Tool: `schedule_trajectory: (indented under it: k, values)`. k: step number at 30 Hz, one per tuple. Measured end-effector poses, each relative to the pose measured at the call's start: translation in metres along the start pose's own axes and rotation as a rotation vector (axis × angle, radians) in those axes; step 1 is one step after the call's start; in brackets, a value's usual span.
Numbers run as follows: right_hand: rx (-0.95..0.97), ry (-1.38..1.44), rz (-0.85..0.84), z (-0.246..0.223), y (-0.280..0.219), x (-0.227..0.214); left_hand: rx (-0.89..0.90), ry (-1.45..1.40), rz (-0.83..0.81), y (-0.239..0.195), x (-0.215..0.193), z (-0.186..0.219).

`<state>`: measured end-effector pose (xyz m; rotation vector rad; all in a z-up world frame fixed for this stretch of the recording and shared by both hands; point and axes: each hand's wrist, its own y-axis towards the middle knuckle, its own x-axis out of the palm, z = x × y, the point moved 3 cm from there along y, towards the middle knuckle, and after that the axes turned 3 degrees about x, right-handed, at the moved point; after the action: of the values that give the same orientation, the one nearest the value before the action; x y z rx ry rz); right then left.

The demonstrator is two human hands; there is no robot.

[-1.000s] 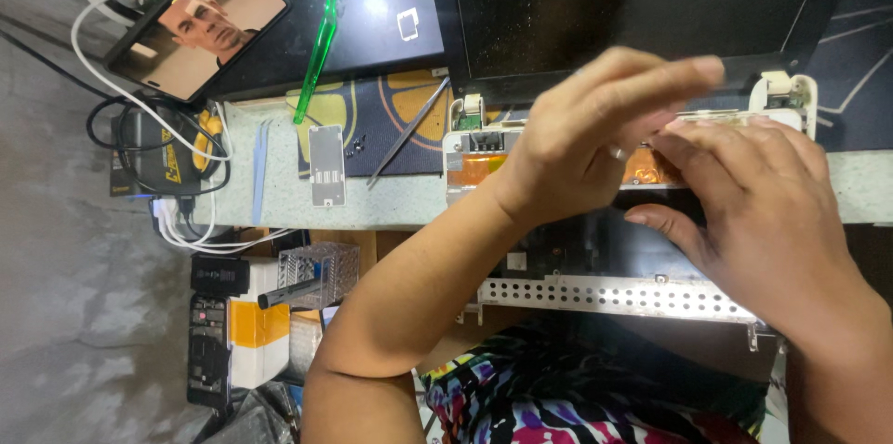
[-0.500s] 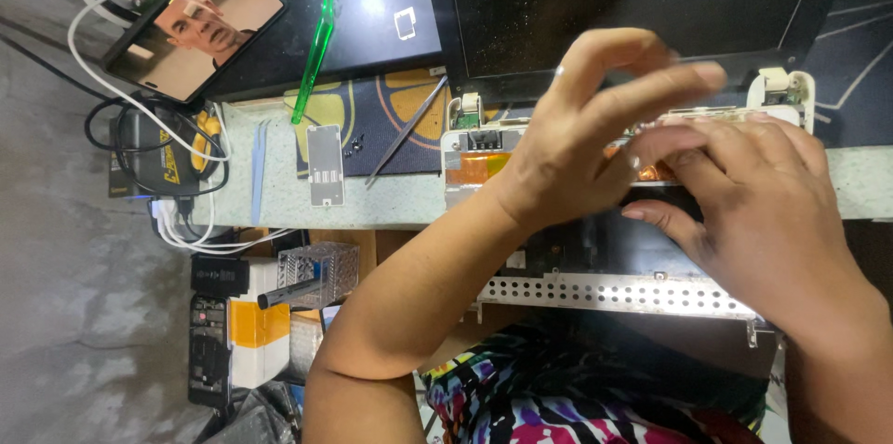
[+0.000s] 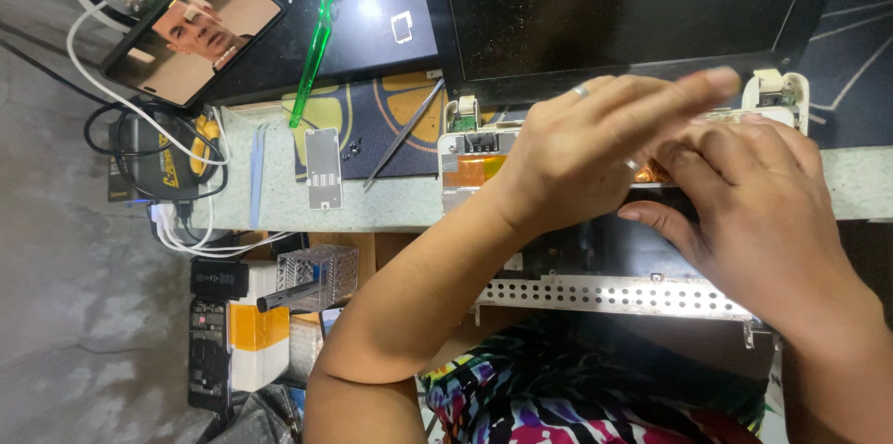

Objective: The person uses a screwdriver and tweezers to adjust and connect components on a disassembled electronic device. They manipulate a flexible ribbon cable and small connectors, then flip the device to inspect the back panel.

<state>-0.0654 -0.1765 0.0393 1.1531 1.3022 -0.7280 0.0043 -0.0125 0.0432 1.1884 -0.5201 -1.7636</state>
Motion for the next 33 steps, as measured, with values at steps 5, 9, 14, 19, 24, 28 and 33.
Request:
schedule_trajectory:
  k: [5, 9, 14, 19, 24, 28, 33]
  values:
    - [-0.018, 0.003, 0.045, -0.003, 0.003, -0.005, -0.013, -0.044, 0.015, -0.004, 0.0, -0.007]
    - [-0.027, -0.009, 0.055, -0.004, 0.003, -0.007, -0.041, -0.069, 0.007, -0.008, 0.002, -0.006]
    - [-0.021, 0.019, 0.059, -0.004, 0.004, -0.008, -0.041, -0.084, 0.022, -0.006, 0.002, -0.007]
    - [-0.013, 0.03, 0.055, -0.005, 0.004, -0.01, -0.044, -0.114, 0.041, -0.006, 0.0, -0.006]
    - [-0.012, -0.004, 0.055, -0.006, 0.005, -0.009, -0.043, -0.093, 0.008, -0.008, -0.001, -0.006]
    - [0.014, 0.042, 0.023, -0.006, 0.007, -0.01, -0.057, -0.054, -0.027, -0.009, -0.001, -0.007]
    - [0.011, 0.09, 0.057, -0.008, 0.004, -0.015, -0.132, -0.147, 0.031, -0.008, -0.005, -0.006]
